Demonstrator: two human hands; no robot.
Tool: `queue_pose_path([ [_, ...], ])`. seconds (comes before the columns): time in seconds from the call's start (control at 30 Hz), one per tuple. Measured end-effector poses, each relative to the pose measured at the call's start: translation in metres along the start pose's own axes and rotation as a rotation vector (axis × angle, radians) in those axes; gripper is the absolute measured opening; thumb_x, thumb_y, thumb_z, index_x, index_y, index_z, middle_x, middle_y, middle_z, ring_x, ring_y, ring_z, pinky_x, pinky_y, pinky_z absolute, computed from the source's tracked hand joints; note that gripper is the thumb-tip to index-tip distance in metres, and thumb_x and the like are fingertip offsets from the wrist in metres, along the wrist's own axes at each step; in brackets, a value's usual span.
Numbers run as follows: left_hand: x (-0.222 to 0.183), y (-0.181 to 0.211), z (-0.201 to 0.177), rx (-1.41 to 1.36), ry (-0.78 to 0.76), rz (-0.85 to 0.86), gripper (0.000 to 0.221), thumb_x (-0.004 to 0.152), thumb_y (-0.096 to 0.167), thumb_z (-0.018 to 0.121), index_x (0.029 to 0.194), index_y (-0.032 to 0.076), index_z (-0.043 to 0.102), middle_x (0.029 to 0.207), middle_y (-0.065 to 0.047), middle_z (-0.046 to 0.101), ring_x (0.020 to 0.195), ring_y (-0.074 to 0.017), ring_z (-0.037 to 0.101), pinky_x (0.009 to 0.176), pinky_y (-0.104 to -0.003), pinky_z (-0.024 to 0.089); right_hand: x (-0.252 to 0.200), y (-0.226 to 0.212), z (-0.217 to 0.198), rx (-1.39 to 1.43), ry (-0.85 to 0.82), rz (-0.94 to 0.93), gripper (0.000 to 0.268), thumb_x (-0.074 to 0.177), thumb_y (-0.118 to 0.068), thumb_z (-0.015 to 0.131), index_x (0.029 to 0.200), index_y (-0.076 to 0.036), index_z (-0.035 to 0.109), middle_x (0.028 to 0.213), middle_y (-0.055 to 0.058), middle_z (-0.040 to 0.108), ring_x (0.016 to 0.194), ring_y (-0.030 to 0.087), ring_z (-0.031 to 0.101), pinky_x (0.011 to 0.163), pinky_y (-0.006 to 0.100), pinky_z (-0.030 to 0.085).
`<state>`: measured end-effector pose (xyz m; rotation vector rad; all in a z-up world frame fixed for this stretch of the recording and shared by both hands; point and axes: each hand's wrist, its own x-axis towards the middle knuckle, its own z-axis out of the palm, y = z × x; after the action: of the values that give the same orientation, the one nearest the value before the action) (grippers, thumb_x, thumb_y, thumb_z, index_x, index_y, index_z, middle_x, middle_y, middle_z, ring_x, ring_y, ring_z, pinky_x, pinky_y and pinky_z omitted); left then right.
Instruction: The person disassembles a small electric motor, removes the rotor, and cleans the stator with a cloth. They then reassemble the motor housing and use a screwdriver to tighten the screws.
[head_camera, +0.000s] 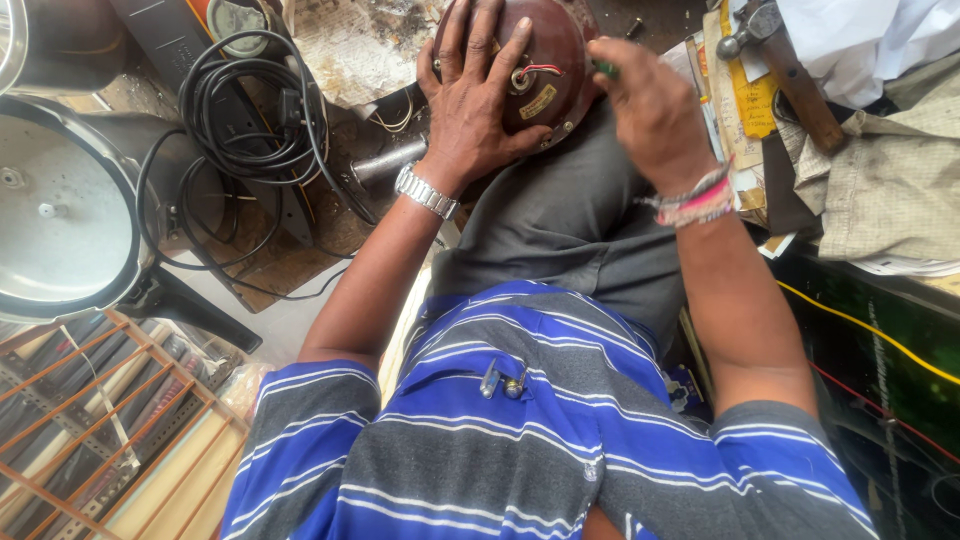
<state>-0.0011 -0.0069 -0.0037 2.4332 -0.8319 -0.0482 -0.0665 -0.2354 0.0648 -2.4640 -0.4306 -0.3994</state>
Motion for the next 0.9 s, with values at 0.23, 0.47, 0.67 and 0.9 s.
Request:
queue_pose_path([
  [0.23,0.007,0.004,0.0,0.026,-0.026,-0.027,0.113,0.068,0.064,0.093,0.159,0.021,0.04,0.167,-0.014,0.024,0.155,-0.0365,0.013,0.12,-0.065,0.01,0.004,0.022,0.01,0.087,-0.016,0.148,0.011,0.119,-0.009,0.062,0.124,-0.002,0.054,0.102,0.013,0.072,0.085,0.03,0.074,0.068,0.039,0.055],
  [0.47,0.008,0.007,-0.001,0.042,-0.027,-0.021,0.113,0.069,0.066,0.091,0.158,0.018,0.041,0.166,-0.015,0.027,0.154,-0.0348,0.017,0.119,-0.066,0.009,0.005,0.035,0.018,0.136,0.002,0.132,0.015,0.121,-0.008,0.059,0.125,0.001,0.048,0.107,0.012,0.074,0.087,0.029,0.076,0.067,0.036,0.058],
  [0.67,0.01,0.01,-0.003,0.047,-0.037,-0.038,0.113,0.069,0.067,0.091,0.158,0.018,0.04,0.166,-0.015,0.028,0.154,-0.0347,0.019,0.119,-0.066,0.01,0.009,0.045,0.021,0.169,0.025,0.072,0.029,0.119,-0.006,0.056,0.14,0.005,0.038,0.112,0.015,0.072,0.097,0.032,0.076,0.074,0.037,0.062],
  [0.9,0.013,0.008,-0.002,0.066,-0.058,-0.052,0.116,0.069,0.069,0.09,0.159,0.018,0.037,0.165,-0.015,0.027,0.154,-0.0349,0.019,0.118,-0.067,0.01,0.014,0.053,0.026,0.128,0.022,0.156,0.015,0.123,-0.013,0.059,0.126,0.001,0.054,0.1,0.013,0.075,0.087,0.032,0.075,0.071,0.04,0.06],
])
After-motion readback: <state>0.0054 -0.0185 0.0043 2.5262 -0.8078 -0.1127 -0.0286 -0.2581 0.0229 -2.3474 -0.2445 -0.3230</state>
